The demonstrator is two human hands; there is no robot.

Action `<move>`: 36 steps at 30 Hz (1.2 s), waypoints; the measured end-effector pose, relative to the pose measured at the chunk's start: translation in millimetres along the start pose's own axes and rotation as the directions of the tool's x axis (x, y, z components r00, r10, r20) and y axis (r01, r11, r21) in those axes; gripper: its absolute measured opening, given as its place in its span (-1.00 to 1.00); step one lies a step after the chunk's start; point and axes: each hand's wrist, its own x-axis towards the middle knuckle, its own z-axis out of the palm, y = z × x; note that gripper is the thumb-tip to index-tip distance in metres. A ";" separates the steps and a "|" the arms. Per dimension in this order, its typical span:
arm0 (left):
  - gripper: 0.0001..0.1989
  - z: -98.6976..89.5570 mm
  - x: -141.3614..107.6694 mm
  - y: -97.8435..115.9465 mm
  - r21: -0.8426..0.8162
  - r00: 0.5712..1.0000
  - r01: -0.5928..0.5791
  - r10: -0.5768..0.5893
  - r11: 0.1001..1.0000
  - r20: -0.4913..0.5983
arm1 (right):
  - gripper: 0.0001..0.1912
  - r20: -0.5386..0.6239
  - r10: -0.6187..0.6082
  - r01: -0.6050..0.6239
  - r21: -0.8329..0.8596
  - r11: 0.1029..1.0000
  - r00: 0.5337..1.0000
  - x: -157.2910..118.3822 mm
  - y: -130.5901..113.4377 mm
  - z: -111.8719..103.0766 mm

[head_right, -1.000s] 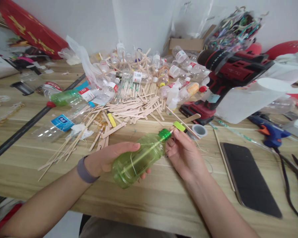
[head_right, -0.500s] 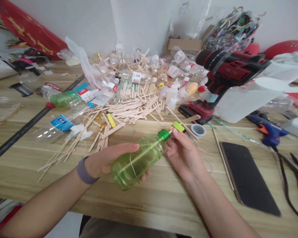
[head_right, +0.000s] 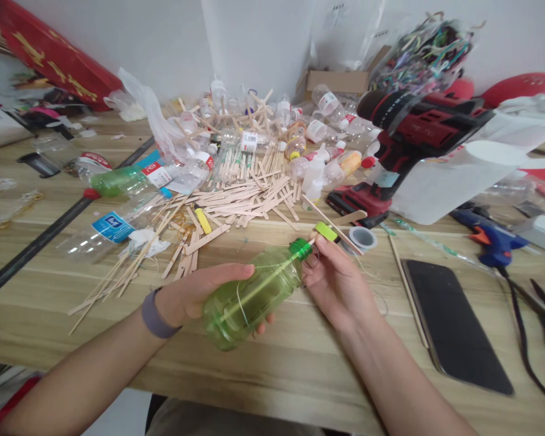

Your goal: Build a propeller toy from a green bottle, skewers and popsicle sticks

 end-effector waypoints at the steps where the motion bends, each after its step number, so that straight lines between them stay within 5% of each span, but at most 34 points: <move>1: -0.57 0.0 0.1 0.0 0.005 1.000 0.002 -0.002 1.000 -0.002 | -0.62 -0.003 0.000 0.000 0.003 1.000 1.000 0.0 0.1 0.3; 11: -0.59 1.0 1.1 -1.1 0.008 1.000 -0.002 0.003 1.000 -0.021 | -0.61 -0.006 0.004 -0.004 -0.036 0.999 1.000 -0.3 3.4 -2.7; 22: -0.57 9.9 -2.9 -1.4 0.126 0.977 -0.116 0.136 0.985 -0.165 | -0.68 0.097 -0.175 0.184 -0.091 0.979 0.980 0.1 1.2 -4.8; 28: -0.60 6.9 1.9 -2.7 0.052 0.984 -0.100 0.107 0.994 -0.142 | -0.69 0.084 -0.042 0.049 -0.089 0.995 0.996 1.5 0.9 -3.7; 36: -0.58 1.3 5.2 -4.8 -0.004 0.996 -0.069 0.069 0.998 -0.061 | -0.64 0.037 -0.030 0.031 -0.038 0.999 0.999 2.0 3.5 -2.5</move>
